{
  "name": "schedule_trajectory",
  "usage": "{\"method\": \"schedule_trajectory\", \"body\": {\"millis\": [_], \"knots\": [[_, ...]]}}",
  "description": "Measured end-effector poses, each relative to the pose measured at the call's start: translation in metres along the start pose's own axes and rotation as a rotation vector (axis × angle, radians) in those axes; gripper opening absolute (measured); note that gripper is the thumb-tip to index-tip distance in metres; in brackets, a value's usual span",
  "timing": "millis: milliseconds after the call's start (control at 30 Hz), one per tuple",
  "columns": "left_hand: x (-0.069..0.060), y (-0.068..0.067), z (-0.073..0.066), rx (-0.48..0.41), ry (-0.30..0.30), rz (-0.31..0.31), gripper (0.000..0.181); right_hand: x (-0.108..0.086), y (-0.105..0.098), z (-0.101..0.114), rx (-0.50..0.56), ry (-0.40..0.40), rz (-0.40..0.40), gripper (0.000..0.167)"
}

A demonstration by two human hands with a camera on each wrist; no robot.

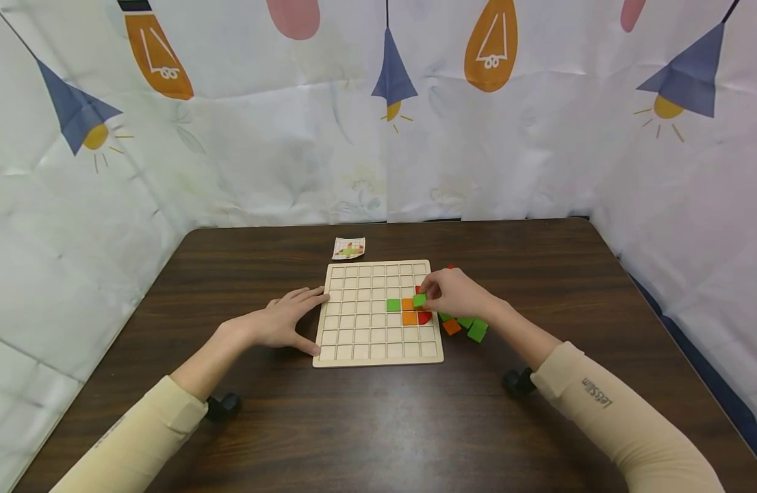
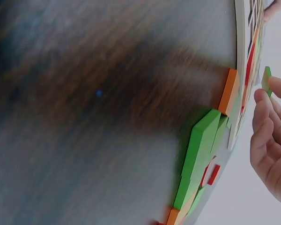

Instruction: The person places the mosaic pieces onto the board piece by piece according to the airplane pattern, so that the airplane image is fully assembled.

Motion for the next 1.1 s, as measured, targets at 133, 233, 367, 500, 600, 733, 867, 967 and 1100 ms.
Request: {"method": "schedule_trajectory", "body": {"millis": [133,233,367,500,600,733,867,967,1100], "knots": [[0.000,0.000,-0.001,0.002,-0.003,0.001,0.107,0.000,0.002,0.005,0.018,-0.017,-0.001,0.021],[0.000,-0.001,-0.001,0.005,-0.007,0.000,0.107,0.000,0.004,0.007,0.026,-0.033,0.006,0.022],[0.000,-0.001,-0.001,0.010,-0.007,-0.002,0.108,0.001,0.008,0.008,0.034,-0.047,0.020,0.021],[0.000,-0.001,-0.001,0.015,-0.006,-0.004,0.108,0.002,0.011,0.011,0.044,-0.050,0.025,0.019],[0.001,-0.001,-0.001,0.019,-0.006,-0.004,0.109,0.003,0.013,0.013,0.052,-0.062,0.025,0.018],[0.000,-0.001,-0.001,0.025,-0.005,0.000,0.110,0.004,0.017,0.017,0.050,-0.101,0.026,0.018],[0.000,-0.002,-0.002,0.031,-0.006,0.002,0.110,0.005,0.020,0.023,0.046,-0.124,0.032,0.017],[0.000,-0.002,-0.002,0.035,-0.006,0.002,0.109,0.007,0.023,0.025,0.052,-0.127,0.045,0.018],[-0.001,-0.002,-0.003,0.029,-0.011,0.005,0.108,0.009,0.026,0.026,0.050,-0.142,0.053,0.019]]}}
Point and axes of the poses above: each hand's wrist, its own x-axis towards the middle knuckle, its own y-axis out of the palm, z = x × y, the point moved 2 cm from there along x, towards the middle knuckle, and after that the axes turned 2 degrees about -x, right-handed, at the moved point
